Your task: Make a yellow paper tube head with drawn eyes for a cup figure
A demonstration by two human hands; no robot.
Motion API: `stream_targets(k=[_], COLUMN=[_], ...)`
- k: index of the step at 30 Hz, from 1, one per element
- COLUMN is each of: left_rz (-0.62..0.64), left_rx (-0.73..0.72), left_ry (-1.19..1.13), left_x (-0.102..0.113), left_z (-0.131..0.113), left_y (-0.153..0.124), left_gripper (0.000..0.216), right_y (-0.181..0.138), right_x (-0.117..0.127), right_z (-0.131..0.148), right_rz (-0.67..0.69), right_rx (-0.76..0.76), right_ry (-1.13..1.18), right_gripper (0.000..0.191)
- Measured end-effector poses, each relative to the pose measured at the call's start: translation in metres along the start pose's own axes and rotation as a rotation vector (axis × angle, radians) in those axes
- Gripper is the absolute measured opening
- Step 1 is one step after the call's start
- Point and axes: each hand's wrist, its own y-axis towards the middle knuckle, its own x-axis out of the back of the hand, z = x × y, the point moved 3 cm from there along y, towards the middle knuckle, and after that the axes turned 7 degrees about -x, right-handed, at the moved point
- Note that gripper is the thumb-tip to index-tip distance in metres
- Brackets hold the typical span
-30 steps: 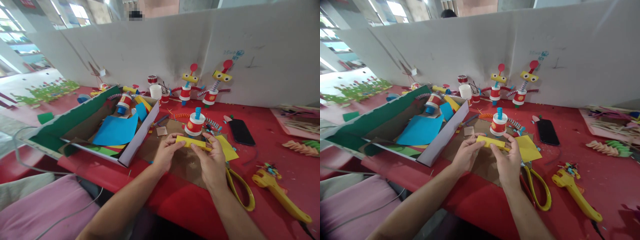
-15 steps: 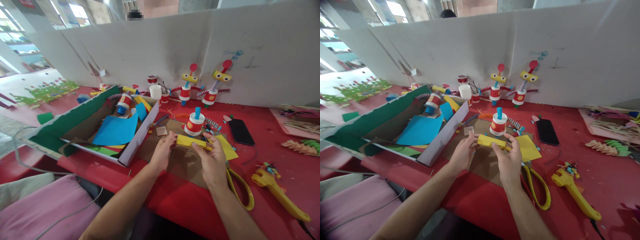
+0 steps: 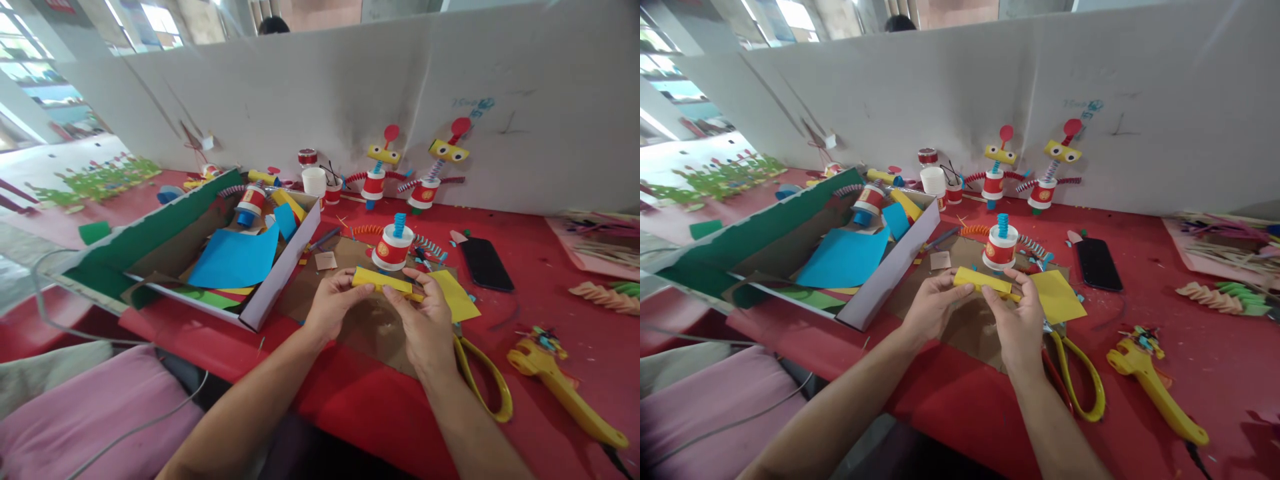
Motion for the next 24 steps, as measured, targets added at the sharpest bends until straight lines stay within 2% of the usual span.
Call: stream_targets(k=[8, 12, 18, 24], left_rz=[0.002, -0.008, -0.013, -0.041], left_rx=[0.073, 0.068, -0.020, 0.028], left_ry=[-0.081, -0.023, 0.046, -0.003], left_x=[-0.0029, -0.0025, 0.0000, 0.0039], left_z=[-0.0017, -0.0009, -0.0043, -0.0046], left_y=[-0.0024, -0.0024, 0.0006, 0.0020], left_gripper=[0.023, 0.020, 0.016, 0.020], right_y=[-0.0006, -0.0018, 0.0027, 0.0069], right_x=[0.0010, 0.0019, 0.0023, 0.0054], right_z=[0.0040, 0.0040, 0.0031, 0.0051], right_rz=[-0.015, -0.027, 0.015, 0.067], right_rx=[0.041, 0.067, 0.031, -0.024], right_ry=[-0.083, -0.155, -0.091, -0.108], right_gripper=[0.046, 0.047, 0.046, 0.044])
